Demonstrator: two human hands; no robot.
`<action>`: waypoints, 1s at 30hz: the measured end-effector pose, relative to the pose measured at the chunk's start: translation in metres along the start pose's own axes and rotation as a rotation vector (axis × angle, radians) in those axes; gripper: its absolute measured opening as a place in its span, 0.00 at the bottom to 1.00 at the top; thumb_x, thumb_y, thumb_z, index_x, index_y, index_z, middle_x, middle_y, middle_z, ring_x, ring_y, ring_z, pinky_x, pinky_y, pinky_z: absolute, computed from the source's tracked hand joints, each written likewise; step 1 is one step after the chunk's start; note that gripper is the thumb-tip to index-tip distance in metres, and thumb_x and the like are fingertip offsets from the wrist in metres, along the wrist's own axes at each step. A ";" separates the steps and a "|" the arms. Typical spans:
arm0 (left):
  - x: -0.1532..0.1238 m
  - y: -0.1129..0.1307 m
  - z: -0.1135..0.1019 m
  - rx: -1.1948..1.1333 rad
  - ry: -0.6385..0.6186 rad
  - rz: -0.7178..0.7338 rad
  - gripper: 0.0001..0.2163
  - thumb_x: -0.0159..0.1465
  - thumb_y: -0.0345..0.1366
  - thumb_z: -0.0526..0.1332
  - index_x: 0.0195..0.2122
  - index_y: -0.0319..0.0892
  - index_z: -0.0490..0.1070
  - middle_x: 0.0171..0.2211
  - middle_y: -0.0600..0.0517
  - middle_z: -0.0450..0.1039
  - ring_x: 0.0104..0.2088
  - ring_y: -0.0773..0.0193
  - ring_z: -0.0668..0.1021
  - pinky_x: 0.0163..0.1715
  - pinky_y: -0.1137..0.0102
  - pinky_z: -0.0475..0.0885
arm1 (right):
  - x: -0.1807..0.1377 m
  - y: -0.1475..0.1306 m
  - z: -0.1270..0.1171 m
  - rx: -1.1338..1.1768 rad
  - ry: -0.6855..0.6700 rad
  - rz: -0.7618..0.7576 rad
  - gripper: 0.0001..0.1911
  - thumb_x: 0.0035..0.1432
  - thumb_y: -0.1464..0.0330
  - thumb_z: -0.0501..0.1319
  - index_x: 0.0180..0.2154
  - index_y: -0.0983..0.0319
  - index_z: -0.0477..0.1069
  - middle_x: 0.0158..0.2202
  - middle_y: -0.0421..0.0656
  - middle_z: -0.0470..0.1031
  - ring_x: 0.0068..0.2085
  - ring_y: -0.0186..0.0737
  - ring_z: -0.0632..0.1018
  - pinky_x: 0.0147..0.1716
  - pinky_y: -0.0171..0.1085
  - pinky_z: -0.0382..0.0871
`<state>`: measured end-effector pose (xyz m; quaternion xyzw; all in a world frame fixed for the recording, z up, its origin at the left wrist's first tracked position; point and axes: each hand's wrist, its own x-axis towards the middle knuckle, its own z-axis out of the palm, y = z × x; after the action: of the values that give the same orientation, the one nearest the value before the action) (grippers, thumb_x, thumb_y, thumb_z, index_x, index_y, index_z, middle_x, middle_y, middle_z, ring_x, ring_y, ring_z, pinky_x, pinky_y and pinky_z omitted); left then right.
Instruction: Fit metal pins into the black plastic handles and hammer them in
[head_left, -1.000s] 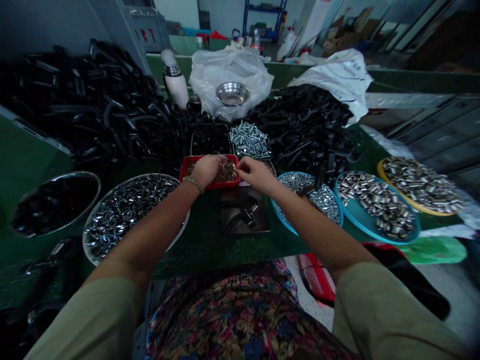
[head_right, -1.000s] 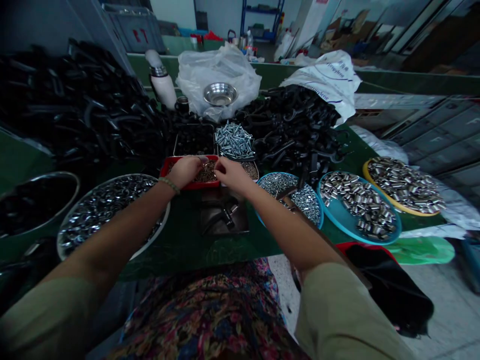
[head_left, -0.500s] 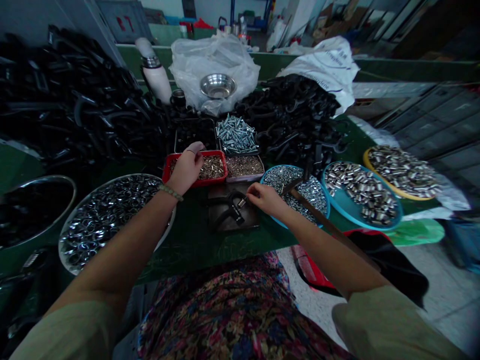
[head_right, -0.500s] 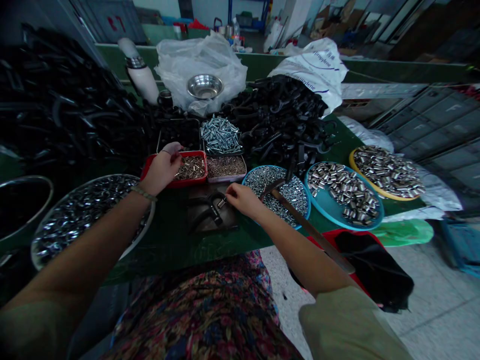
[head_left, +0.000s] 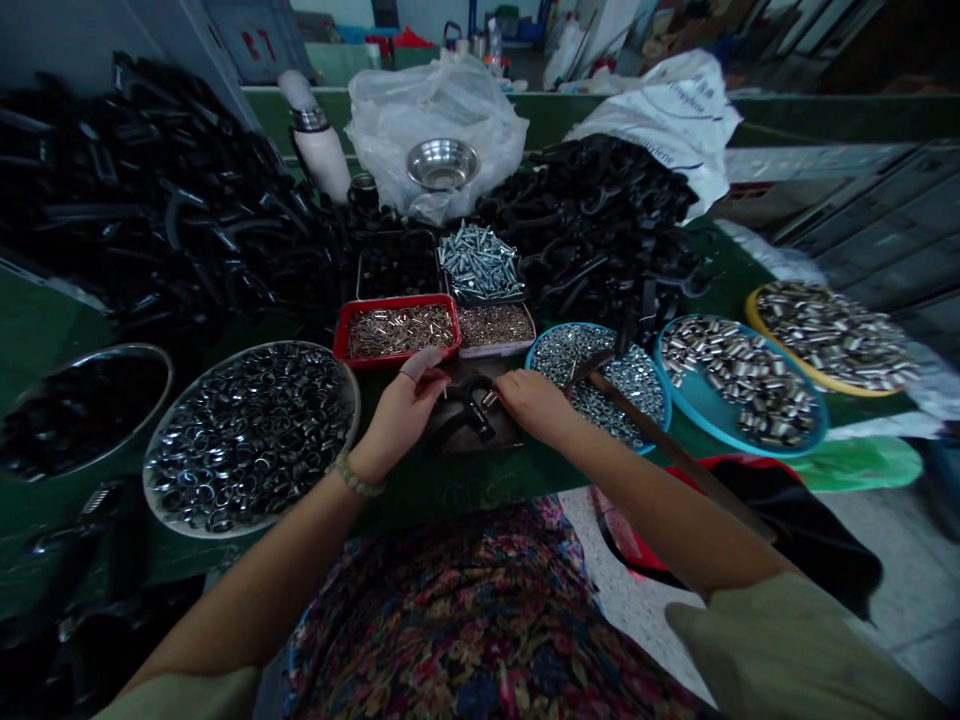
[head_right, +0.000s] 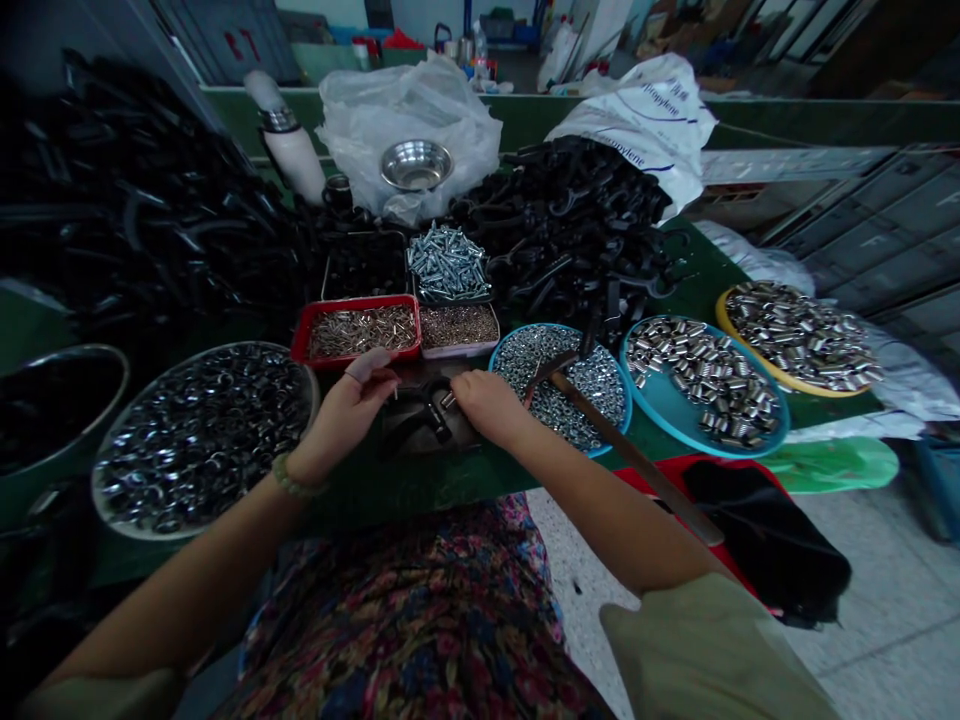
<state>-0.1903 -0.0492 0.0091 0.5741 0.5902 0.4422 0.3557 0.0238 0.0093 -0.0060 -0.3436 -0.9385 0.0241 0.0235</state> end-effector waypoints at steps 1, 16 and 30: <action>-0.002 -0.002 0.005 0.006 -0.007 0.002 0.19 0.62 0.33 0.57 0.55 0.40 0.64 0.40 0.49 0.74 0.41 0.66 0.77 0.50 0.65 0.71 | -0.003 -0.001 0.000 0.016 0.014 -0.009 0.11 0.65 0.71 0.52 0.42 0.68 0.71 0.38 0.51 0.75 0.40 0.47 0.74 0.40 0.42 0.65; 0.003 0.007 0.017 0.546 -0.269 0.101 0.20 0.63 0.30 0.55 0.57 0.42 0.63 0.37 0.50 0.76 0.36 0.62 0.78 0.42 0.69 0.72 | -0.103 0.084 -0.022 -0.137 0.085 0.502 0.14 0.62 0.66 0.55 0.46 0.67 0.70 0.42 0.54 0.76 0.43 0.51 0.76 0.42 0.44 0.67; 0.000 0.002 0.021 0.641 -0.319 0.261 0.15 0.68 0.33 0.49 0.49 0.41 0.71 0.51 0.45 0.71 0.49 0.58 0.73 0.51 0.63 0.68 | -0.068 0.013 -0.036 0.325 0.085 0.377 0.19 0.66 0.67 0.47 0.57 0.61 0.62 0.51 0.52 0.74 0.46 0.47 0.78 0.44 0.43 0.71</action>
<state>-0.1705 -0.0472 0.0036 0.7883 0.5575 0.1819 0.1863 0.0866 -0.0238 0.0278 -0.5048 -0.8400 0.1640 0.1128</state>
